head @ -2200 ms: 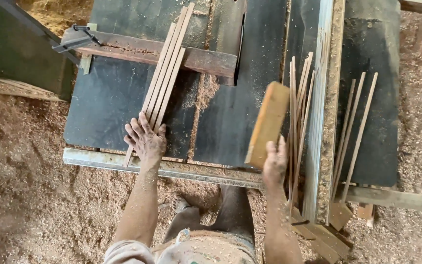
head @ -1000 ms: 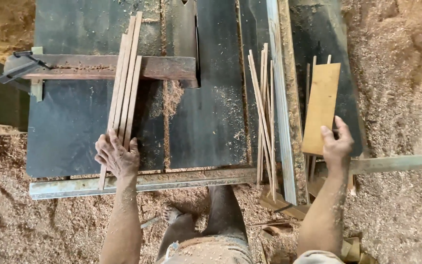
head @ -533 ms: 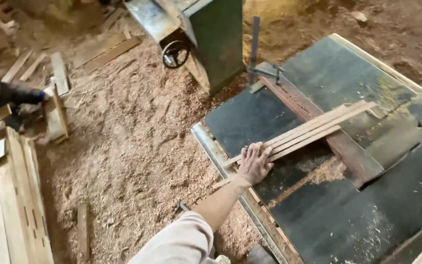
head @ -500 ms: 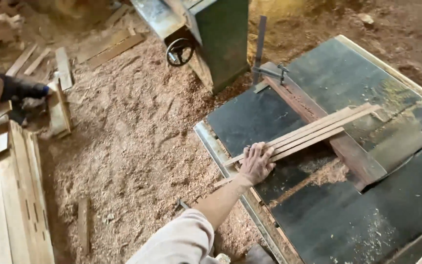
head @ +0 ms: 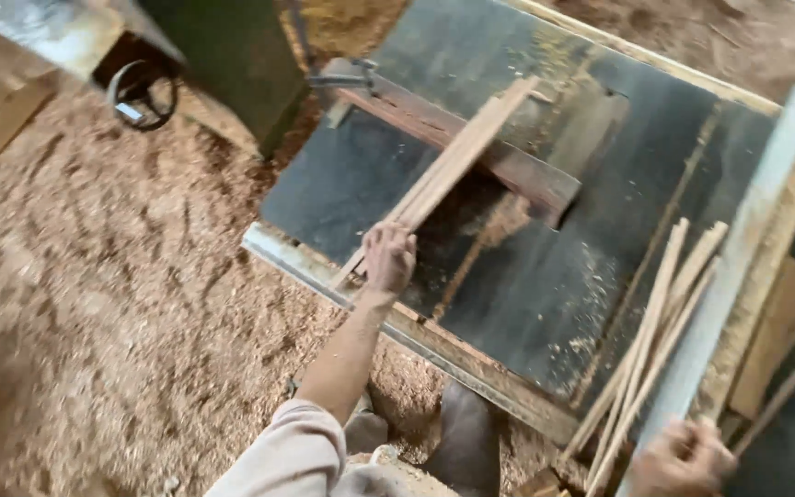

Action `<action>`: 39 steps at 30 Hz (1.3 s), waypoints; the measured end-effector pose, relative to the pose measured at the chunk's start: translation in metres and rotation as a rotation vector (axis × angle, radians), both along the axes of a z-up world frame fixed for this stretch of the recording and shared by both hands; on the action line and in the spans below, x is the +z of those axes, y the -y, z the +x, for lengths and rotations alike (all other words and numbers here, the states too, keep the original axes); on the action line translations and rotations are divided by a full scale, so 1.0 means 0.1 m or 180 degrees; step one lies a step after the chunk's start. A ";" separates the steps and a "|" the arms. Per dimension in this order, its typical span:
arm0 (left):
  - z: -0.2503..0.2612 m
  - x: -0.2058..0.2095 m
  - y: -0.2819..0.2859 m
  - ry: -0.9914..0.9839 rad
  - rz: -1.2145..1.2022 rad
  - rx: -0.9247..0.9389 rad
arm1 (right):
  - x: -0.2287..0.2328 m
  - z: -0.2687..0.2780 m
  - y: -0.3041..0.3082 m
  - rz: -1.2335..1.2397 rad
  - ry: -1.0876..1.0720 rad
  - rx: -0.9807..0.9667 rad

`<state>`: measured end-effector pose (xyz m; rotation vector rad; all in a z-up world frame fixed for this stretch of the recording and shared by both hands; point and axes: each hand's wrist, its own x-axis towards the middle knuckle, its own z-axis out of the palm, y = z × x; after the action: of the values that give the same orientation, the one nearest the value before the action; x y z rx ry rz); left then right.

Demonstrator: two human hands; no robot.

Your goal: Handling and organizing thin wood strips on a table saw workbench after cutting.

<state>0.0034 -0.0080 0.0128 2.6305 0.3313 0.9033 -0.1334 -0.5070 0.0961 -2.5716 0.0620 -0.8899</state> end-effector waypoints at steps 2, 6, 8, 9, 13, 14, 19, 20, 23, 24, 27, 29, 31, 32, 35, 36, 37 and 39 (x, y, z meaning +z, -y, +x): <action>0.02 0.15 0.03 -0.0022 -0.0121 -0.0095 | 0.32 -0.14 -0.91 -0.0091 0.0061 -0.0341; -0.13 0.72 0.23 -0.0772 -0.2209 -0.0029 | 0.23 -0.44 -2.01 0.1770 -0.1877 0.0437; -0.25 0.95 0.38 -0.1607 -0.3624 0.0083 | 0.16 -0.51 -2.38 0.1966 -0.2296 0.0790; -0.36 0.95 0.50 -0.1396 -0.4310 -0.0064 | 0.23 -0.56 -2.53 0.2571 -0.2861 0.0859; -0.73 0.68 0.88 -0.1189 -0.5942 -0.0328 | 0.12 -0.75 -2.80 0.3963 -0.3284 0.0671; -0.84 0.63 0.97 -0.1284 -0.5947 -0.0368 | 0.13 -0.84 -2.78 0.3993 -0.3248 0.0583; -1.30 0.62 1.21 -0.1806 -0.7165 -0.0837 | 0.52 -1.19 -2.64 0.5139 -0.3052 0.0440; -1.34 0.64 1.24 -0.1868 -0.7164 -0.0853 | 0.42 -1.27 -2.62 0.5156 -0.3019 0.0393; -1.46 0.65 1.32 -0.2635 -0.6324 -0.1224 | 0.20 -1.47 -2.55 0.4879 -0.2817 -0.0046; -1.48 0.62 1.35 -0.2750 -0.5814 -0.1330 | 0.19 -1.51 -2.54 0.4807 -0.2820 -0.0182; -1.53 0.46 1.38 -0.2896 -0.5362 -0.1467 | 0.11 -1.63 -2.54 0.4643 -0.2726 -0.0341; -1.54 0.44 1.38 -0.2928 -0.5427 -0.1509 | 0.06 -1.67 -2.55 0.4541 -0.2623 -0.0352; -1.52 0.52 1.35 -0.3081 -0.5262 -0.1517 | 0.04 -1.70 -2.57 0.4406 -0.2724 -0.0297; -1.52 0.50 1.35 -0.3089 -0.5257 -0.1512 | 0.03 -1.73 -2.58 0.4414 -0.2726 -0.0301; -1.48 0.54 1.37 -0.3054 -0.5182 -0.1603 | 0.07 -1.76 -2.64 0.3631 -0.2867 -0.0519; -1.46 0.60 1.38 -0.3026 -0.4902 -0.1561 | 0.13 -1.77 -2.66 0.3575 -0.2939 -0.0575; -1.46 0.65 1.39 -0.2995 -0.4627 -0.1518 | 0.19 -1.78 -2.69 0.3516 -0.3014 -0.0632; -1.43 0.66 1.45 -0.2962 -0.4229 -0.1467 | 0.16 -1.78 -2.70 0.3793 -0.2929 -0.0638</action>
<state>-0.1395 -0.1532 0.0788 1.5091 0.3273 -0.6147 -0.3115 -0.2369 0.1122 -1.5896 0.8298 0.3385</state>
